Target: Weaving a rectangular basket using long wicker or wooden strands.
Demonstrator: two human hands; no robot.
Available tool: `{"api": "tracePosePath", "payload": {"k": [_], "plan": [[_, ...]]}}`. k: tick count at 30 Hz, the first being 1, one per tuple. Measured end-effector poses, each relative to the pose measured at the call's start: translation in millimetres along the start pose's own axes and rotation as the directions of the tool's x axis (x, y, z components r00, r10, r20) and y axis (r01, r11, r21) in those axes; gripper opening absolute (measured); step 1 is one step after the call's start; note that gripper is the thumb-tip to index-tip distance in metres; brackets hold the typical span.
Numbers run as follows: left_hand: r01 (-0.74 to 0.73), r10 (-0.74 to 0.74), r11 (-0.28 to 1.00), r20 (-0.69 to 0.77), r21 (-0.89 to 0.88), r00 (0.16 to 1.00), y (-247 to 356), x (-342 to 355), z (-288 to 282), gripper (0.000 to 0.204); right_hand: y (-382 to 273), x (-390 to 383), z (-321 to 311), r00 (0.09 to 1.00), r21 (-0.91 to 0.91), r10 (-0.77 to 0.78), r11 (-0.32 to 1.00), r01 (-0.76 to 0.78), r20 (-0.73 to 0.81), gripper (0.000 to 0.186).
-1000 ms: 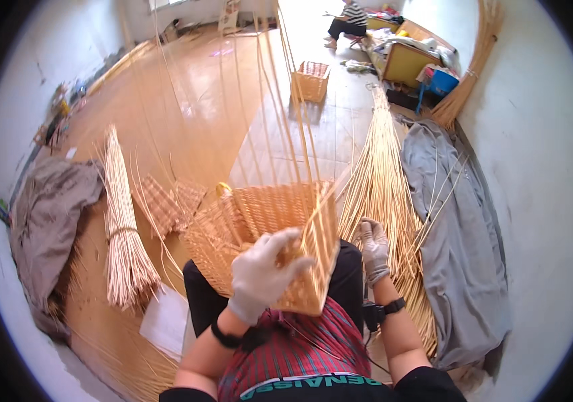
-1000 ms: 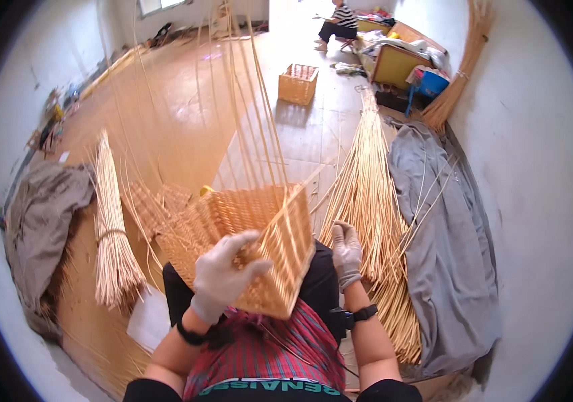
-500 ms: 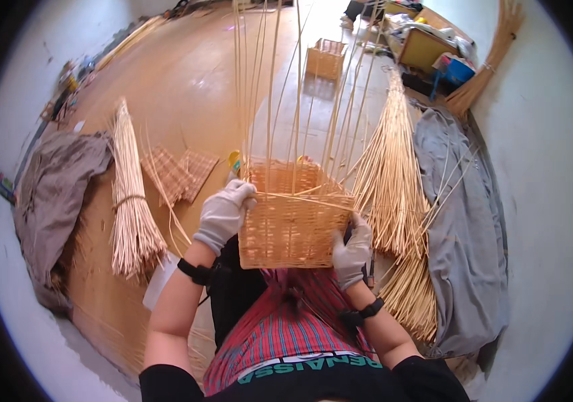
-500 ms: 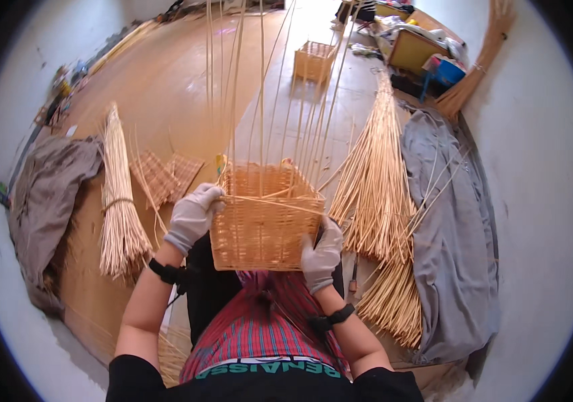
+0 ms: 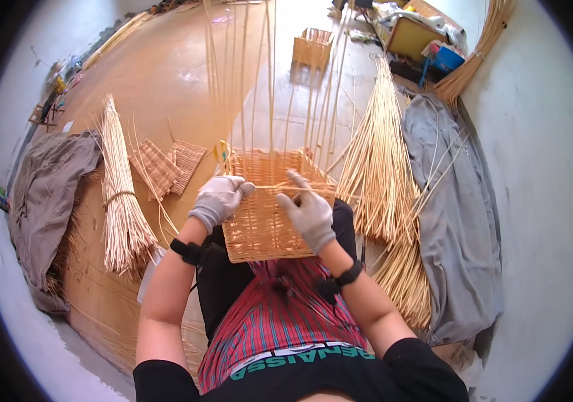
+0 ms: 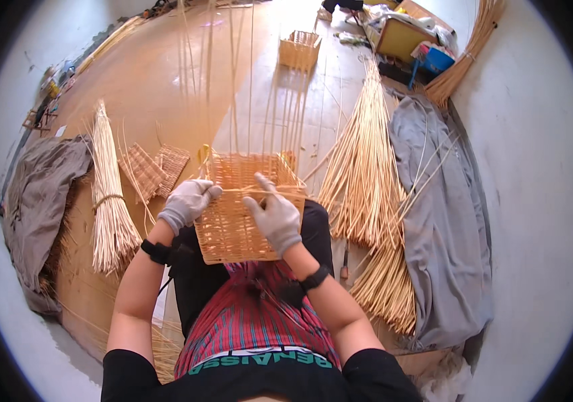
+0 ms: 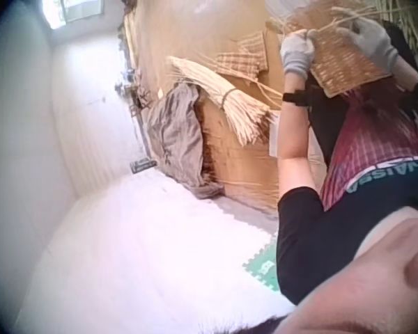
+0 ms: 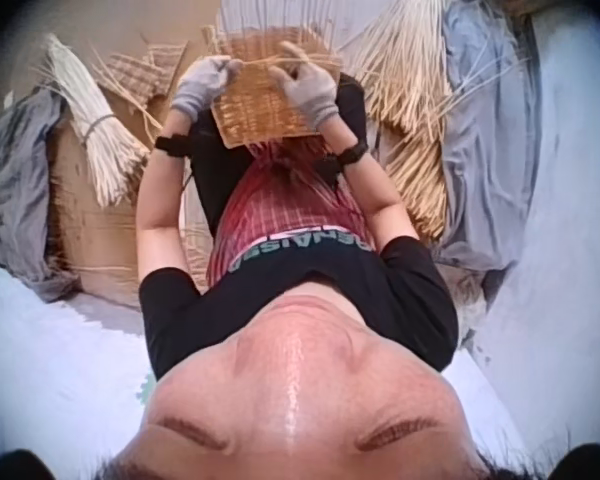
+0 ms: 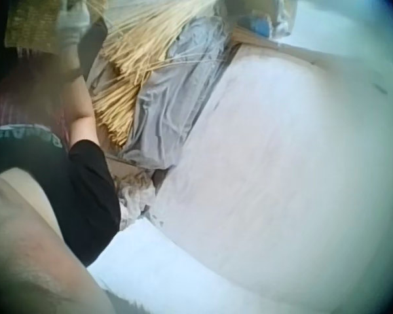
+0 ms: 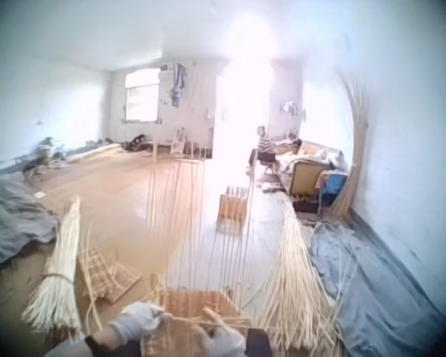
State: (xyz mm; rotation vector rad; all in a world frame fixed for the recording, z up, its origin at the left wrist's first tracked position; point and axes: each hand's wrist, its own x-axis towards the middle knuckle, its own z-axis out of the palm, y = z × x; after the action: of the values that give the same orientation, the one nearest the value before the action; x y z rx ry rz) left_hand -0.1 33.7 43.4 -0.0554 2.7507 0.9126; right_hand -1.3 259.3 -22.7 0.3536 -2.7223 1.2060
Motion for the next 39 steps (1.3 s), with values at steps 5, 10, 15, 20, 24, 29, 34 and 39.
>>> {"api": "tracePosePath", "payload": {"k": [5,10,15,20,24,29,34,39], "plan": [[0.195,-0.194,0.981,-0.064,0.008,0.979,1.4,-5.2,10.3,0.040,5.1,10.1,10.7,0.990,-0.176,0.055,0.984,-0.031,0.133,0.061],[0.238,-0.237,0.971,-0.042,0.031,0.971,-2.2,3.1,7.9,0.045,9.4,13.5,15.2,0.990,0.713,0.129,0.689,-0.131,0.058,0.037],[0.160,-0.145,0.983,-0.144,0.096,0.979,-12.5,10.5,15.1,0.048,11.0,18.0,16.1,0.970,0.859,0.233,0.482,-0.176,0.068,0.022],[0.039,-0.024,0.996,-0.167,0.083,0.986,-25.0,15.3,20.1,0.047,-1.4,26.3,34.5,0.954,0.746,0.265,0.661,-0.075,-0.140,0.036],[-0.173,0.240,0.934,-0.189,0.313,0.952,-35.5,15.8,25.3,0.045,-15.8,29.2,40.3,0.928,0.549,0.188,0.836,0.021,-0.321,0.035],[0.054,-0.035,0.976,-0.096,0.211,0.995,-23.2,16.4,20.4,0.045,-35.7,33.5,28.7,0.942,0.200,0.264,0.954,-0.223,-0.207,0.031],[0.124,-0.105,0.981,-0.126,0.150,0.986,-4.8,2.5,14.1,0.046,-53.2,47.5,13.4,0.779,-0.278,-0.444,0.894,0.352,-0.442,0.046],[-0.002,0.054,0.966,-0.194,0.257,0.979,-15.0,7.1,23.7,0.036,-69.5,52.7,30.7,0.926,0.519,-0.315,0.767,0.377,-0.206,0.037]]}}
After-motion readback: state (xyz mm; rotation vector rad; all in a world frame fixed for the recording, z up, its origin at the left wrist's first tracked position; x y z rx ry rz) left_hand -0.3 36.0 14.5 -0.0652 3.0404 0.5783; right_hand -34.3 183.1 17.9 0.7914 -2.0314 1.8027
